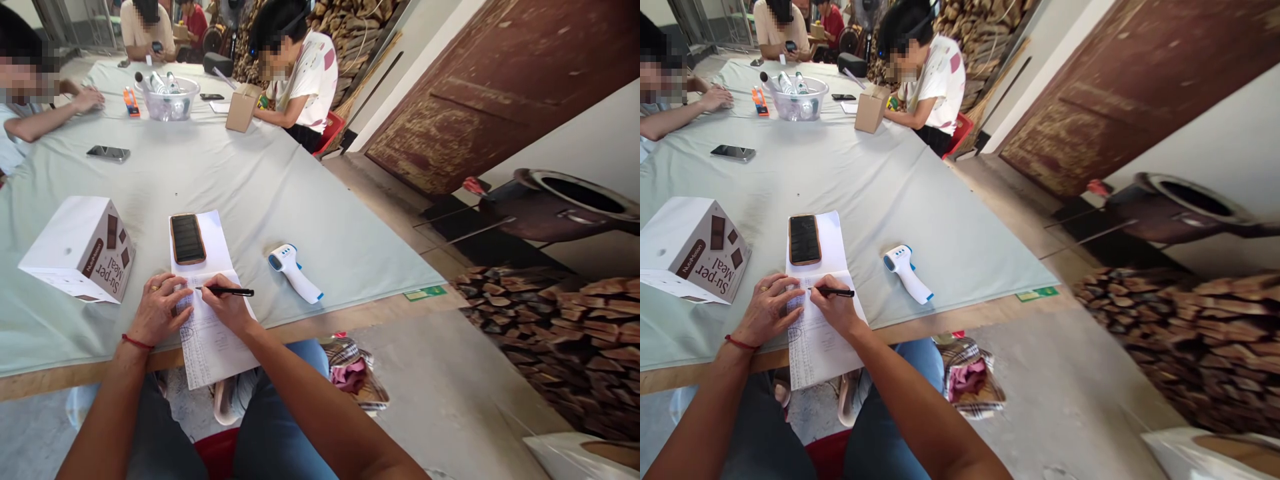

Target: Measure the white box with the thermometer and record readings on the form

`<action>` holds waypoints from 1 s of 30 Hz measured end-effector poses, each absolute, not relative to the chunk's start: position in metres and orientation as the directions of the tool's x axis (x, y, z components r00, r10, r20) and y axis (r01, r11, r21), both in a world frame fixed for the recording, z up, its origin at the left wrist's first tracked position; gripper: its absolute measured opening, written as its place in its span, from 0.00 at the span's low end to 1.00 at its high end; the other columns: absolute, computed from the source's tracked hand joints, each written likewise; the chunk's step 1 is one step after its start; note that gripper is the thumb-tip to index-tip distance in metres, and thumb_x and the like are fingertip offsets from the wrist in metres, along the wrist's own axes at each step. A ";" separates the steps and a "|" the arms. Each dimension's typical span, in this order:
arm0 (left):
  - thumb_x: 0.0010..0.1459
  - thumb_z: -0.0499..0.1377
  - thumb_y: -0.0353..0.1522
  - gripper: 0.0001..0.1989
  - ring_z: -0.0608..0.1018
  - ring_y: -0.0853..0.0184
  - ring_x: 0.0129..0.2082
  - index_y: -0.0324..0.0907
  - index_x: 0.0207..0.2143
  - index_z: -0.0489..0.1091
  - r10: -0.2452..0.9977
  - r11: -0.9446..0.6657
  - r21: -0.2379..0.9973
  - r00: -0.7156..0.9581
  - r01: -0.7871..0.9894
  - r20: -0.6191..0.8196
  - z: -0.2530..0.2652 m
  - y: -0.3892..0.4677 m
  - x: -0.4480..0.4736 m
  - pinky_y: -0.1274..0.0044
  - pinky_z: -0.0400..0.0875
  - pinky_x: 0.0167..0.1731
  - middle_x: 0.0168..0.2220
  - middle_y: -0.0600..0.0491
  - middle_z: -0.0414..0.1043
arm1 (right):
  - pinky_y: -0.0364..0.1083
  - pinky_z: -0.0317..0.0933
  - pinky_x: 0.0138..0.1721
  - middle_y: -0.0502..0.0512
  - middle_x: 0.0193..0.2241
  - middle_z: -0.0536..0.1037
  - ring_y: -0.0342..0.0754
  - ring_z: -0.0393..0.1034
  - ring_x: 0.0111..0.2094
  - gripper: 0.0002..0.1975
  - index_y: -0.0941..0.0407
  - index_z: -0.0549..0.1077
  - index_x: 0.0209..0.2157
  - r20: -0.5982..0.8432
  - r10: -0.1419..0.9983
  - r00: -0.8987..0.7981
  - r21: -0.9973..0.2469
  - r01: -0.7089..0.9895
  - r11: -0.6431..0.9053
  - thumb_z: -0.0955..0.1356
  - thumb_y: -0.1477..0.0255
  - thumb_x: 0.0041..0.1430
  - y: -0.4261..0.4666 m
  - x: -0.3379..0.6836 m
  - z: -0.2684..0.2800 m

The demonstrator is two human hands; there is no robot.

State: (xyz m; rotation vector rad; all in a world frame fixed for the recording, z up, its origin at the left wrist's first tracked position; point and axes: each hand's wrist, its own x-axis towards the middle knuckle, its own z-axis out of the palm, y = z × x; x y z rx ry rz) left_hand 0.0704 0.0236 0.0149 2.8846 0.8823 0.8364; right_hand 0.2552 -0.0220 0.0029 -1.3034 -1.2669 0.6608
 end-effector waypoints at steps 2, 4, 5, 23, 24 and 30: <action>0.60 0.59 0.37 0.12 0.68 0.56 0.55 0.45 0.45 0.75 0.526 -0.839 0.163 0.698 0.520 0.486 0.015 0.023 0.070 0.62 0.61 0.56 0.52 0.51 0.73 | 0.44 0.61 0.28 0.49 0.21 0.70 0.44 0.62 0.23 0.09 0.53 0.66 0.23 0.298 0.922 0.248 -0.931 0.289 0.223 0.64 0.64 0.52 -0.022 0.255 0.003; 0.60 0.59 0.37 0.12 0.68 0.57 0.55 0.45 0.45 0.75 0.531 -0.836 0.165 0.697 0.523 0.482 0.015 0.023 0.070 0.62 0.61 0.56 0.52 0.51 0.73 | 0.44 0.61 0.28 0.49 0.21 0.70 0.44 0.62 0.23 0.09 0.53 0.65 0.22 0.298 0.923 0.242 -0.928 0.299 0.221 0.64 0.64 0.53 -0.023 0.256 0.004; 0.60 0.59 0.37 0.12 0.68 0.57 0.55 0.45 0.45 0.75 0.534 -0.835 0.167 0.696 0.525 0.480 0.014 0.023 0.070 0.62 0.61 0.56 0.52 0.51 0.73 | 0.44 0.61 0.28 0.48 0.20 0.69 0.44 0.62 0.23 0.09 0.53 0.65 0.22 0.299 0.923 0.242 -0.927 0.302 0.221 0.64 0.64 0.53 -0.023 0.256 0.004; 0.60 0.59 0.38 0.13 0.68 0.56 0.55 0.47 0.45 0.76 0.573 -0.814 0.213 0.688 0.541 0.444 0.014 0.024 0.070 0.60 0.61 0.57 0.52 0.50 0.73 | 0.44 0.61 0.29 0.48 0.21 0.69 0.44 0.61 0.24 0.09 0.53 0.65 0.23 0.289 0.924 0.250 -0.932 0.295 0.212 0.64 0.65 0.52 -0.023 0.256 0.003; 0.60 0.59 0.38 0.13 0.68 0.56 0.55 0.47 0.45 0.76 0.574 -0.813 0.214 0.689 0.541 0.443 0.014 0.024 0.070 0.60 0.61 0.57 0.52 0.50 0.73 | 0.44 0.61 0.29 0.48 0.21 0.69 0.44 0.62 0.24 0.09 0.53 0.65 0.23 0.287 0.923 0.257 -0.934 0.290 0.210 0.64 0.64 0.52 -0.023 0.256 0.002; 0.59 0.59 0.37 0.13 0.68 0.56 0.56 0.47 0.45 0.76 0.594 -0.802 0.239 0.685 0.548 0.423 0.014 0.024 0.071 0.60 0.61 0.57 0.52 0.50 0.73 | 0.44 0.61 0.30 0.48 0.21 0.69 0.44 0.61 0.24 0.09 0.53 0.64 0.23 0.283 0.922 0.263 -0.931 0.304 0.199 0.63 0.64 0.52 -0.023 0.256 0.003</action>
